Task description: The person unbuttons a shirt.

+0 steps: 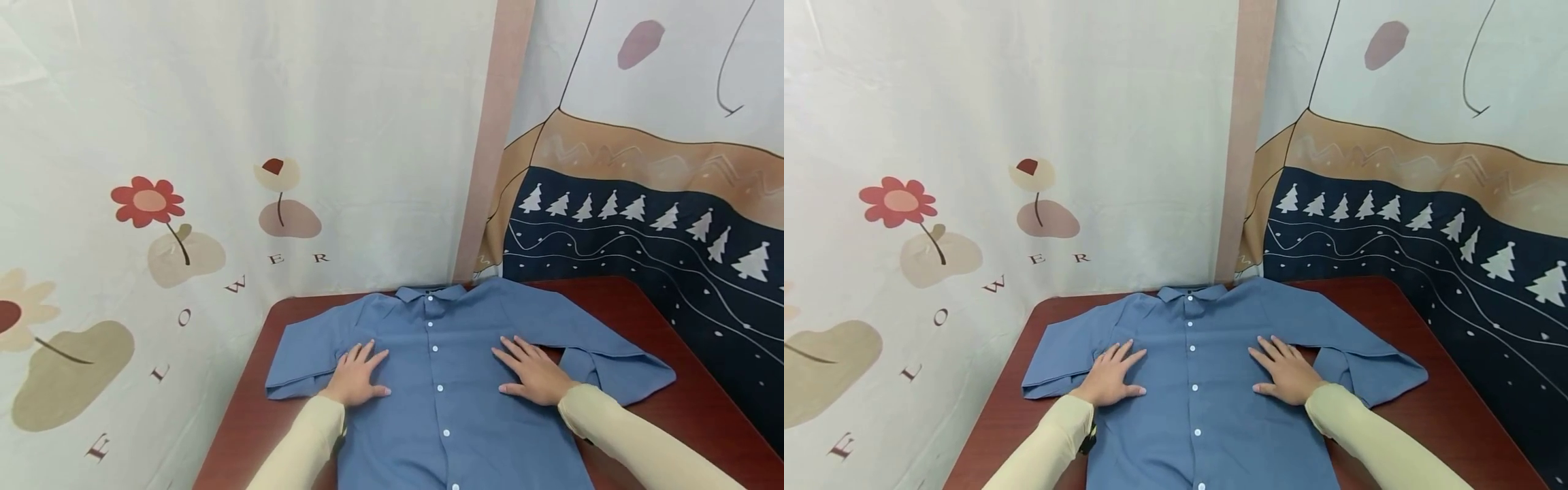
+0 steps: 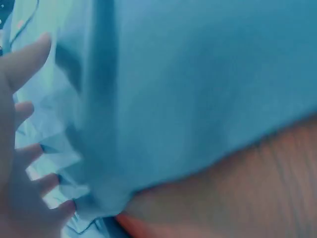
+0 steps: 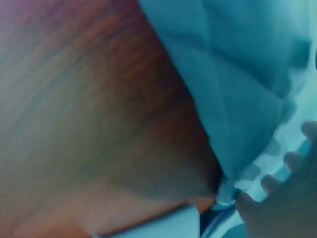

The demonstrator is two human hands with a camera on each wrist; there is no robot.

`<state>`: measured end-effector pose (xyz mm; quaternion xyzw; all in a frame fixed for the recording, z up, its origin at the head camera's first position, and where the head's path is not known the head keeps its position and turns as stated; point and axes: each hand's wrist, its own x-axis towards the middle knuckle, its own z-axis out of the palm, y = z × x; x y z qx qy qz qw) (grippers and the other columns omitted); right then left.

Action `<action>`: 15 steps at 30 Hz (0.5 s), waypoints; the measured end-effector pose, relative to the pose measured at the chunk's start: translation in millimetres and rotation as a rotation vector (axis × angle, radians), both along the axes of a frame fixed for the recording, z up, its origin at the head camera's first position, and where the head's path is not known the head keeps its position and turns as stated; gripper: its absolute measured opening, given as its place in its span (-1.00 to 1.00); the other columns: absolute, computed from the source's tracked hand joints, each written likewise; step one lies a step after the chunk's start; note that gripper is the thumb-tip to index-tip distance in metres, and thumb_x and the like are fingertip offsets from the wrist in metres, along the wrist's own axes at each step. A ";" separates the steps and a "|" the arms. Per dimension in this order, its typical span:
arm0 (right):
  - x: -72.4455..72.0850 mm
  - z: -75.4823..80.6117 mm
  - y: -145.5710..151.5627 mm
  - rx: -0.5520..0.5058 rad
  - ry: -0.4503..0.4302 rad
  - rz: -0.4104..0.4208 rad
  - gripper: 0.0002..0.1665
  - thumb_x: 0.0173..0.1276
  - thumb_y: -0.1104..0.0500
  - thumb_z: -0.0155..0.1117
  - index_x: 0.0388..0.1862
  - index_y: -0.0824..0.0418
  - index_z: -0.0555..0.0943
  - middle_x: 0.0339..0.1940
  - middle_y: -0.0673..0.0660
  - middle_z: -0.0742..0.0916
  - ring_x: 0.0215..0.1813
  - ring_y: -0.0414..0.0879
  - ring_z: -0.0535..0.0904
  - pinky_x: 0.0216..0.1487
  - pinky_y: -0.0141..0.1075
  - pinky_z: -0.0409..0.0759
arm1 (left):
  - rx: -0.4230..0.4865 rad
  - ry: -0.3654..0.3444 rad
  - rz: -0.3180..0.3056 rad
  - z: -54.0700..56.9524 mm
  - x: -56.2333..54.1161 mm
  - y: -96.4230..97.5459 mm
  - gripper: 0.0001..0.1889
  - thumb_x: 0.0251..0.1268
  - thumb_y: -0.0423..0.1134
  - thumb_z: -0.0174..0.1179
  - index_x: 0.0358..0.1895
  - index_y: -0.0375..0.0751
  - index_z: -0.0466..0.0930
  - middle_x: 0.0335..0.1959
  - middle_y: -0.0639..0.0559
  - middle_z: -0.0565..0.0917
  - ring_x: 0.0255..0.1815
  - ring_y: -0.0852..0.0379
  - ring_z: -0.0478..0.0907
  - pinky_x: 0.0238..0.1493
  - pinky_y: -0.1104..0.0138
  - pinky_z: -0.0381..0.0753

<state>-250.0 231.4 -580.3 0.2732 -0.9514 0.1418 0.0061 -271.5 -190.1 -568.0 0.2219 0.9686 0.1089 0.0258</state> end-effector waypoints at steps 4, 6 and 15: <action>2.2 -8.3 3.6 0.007 -0.055 0.025 -0.14 0.39 -0.30 0.11 0.48 0.19 0.31 0.47 0.34 0.29 0.46 0.40 0.08 0.33 0.29 0.04 | -0.045 -0.122 -0.012 -5.6 1.5 -0.4 -0.14 0.16 0.30 0.22 0.49 -0.02 0.25 0.51 -0.21 0.11 0.50 -0.34 -0.10 0.38 -0.21 -0.10; 6.3 -10.5 6.4 -0.011 -0.065 0.030 -0.14 0.38 -0.30 0.11 0.48 0.18 0.31 0.47 0.33 0.30 0.46 0.39 0.08 0.34 0.29 0.03 | -0.048 -0.144 -0.018 -5.7 5.1 -1.3 -0.13 0.16 0.31 0.21 0.49 -0.01 0.23 0.52 -0.19 0.09 0.51 -0.34 -0.12 0.39 -0.21 -0.14; 27.4 -10.0 14.5 -0.060 -0.061 0.011 -0.14 0.37 -0.34 0.08 0.48 0.12 0.32 0.47 0.29 0.32 0.45 0.37 0.11 0.33 0.27 0.03 | -0.032 -0.118 -0.090 -1.7 23.0 -10.3 -0.14 0.17 0.39 0.12 0.48 0.03 0.26 0.50 -0.19 0.16 0.48 -0.33 0.00 0.36 -0.21 -0.02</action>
